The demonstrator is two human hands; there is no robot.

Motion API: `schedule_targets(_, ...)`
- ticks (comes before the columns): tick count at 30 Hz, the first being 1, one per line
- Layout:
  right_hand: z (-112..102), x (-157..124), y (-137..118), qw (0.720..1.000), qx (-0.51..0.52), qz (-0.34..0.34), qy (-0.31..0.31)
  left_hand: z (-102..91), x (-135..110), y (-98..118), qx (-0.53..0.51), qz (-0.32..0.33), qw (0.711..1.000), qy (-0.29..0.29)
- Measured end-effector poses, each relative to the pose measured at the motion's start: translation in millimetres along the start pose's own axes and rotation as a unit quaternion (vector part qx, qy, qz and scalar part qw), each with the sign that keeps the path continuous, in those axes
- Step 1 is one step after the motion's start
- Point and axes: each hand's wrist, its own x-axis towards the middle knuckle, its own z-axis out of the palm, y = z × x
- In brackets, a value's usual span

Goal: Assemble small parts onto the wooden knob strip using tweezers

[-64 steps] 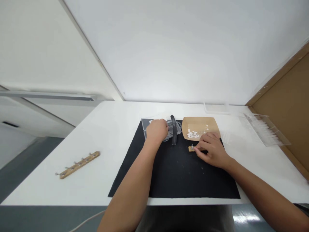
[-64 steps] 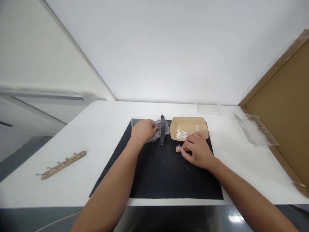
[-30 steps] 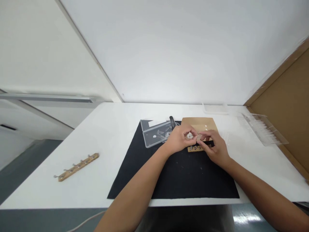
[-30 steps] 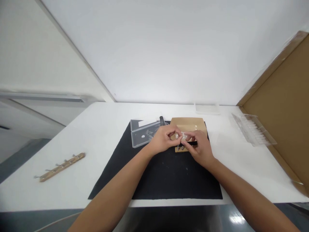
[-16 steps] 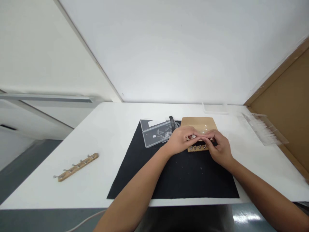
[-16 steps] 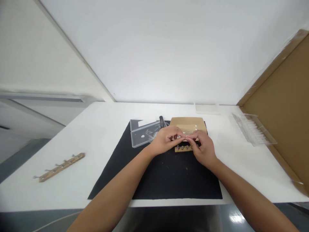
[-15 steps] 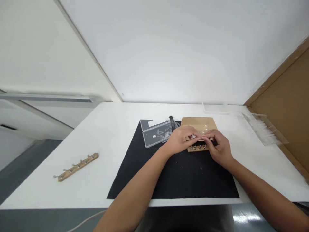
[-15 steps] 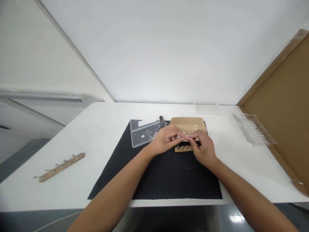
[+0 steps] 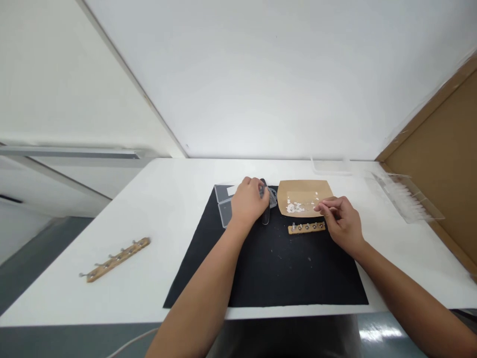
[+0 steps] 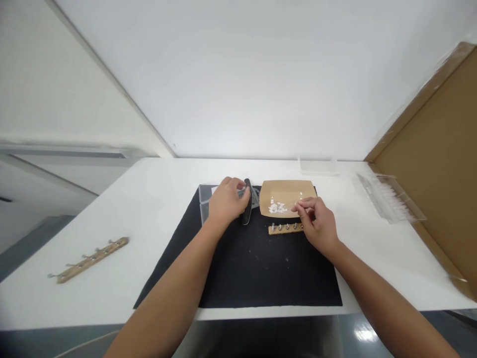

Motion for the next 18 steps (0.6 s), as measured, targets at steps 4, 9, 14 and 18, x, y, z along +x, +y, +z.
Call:
schedule_targets(4,-3.8,2.4,-1.3,0.998,-0.058,-0.002,-0.007,-3.6,0.1,0.3,0.01,-0.043,0.996,-0.078)
schedule_targets(9,-4.1,4.4,-3.0,0.997,-0.076,-0.021,-0.026,-4.2,-1.5,5.6,0.051,-0.033,0.989,-0.132)
schedule_targets(14,-2.9,4.8,-5.0,0.997,-0.032,-0.012,-0.066,-1.3,-2.2,6.2,0.047,-0.025,0.986,-0.159)
schedule_targets(18,-4.0,5.0,-4.0,0.998,-0.021,-0.007,-0.056,-0.5,-1.7,5.1,0.029,-0.037,0.987,-0.151)
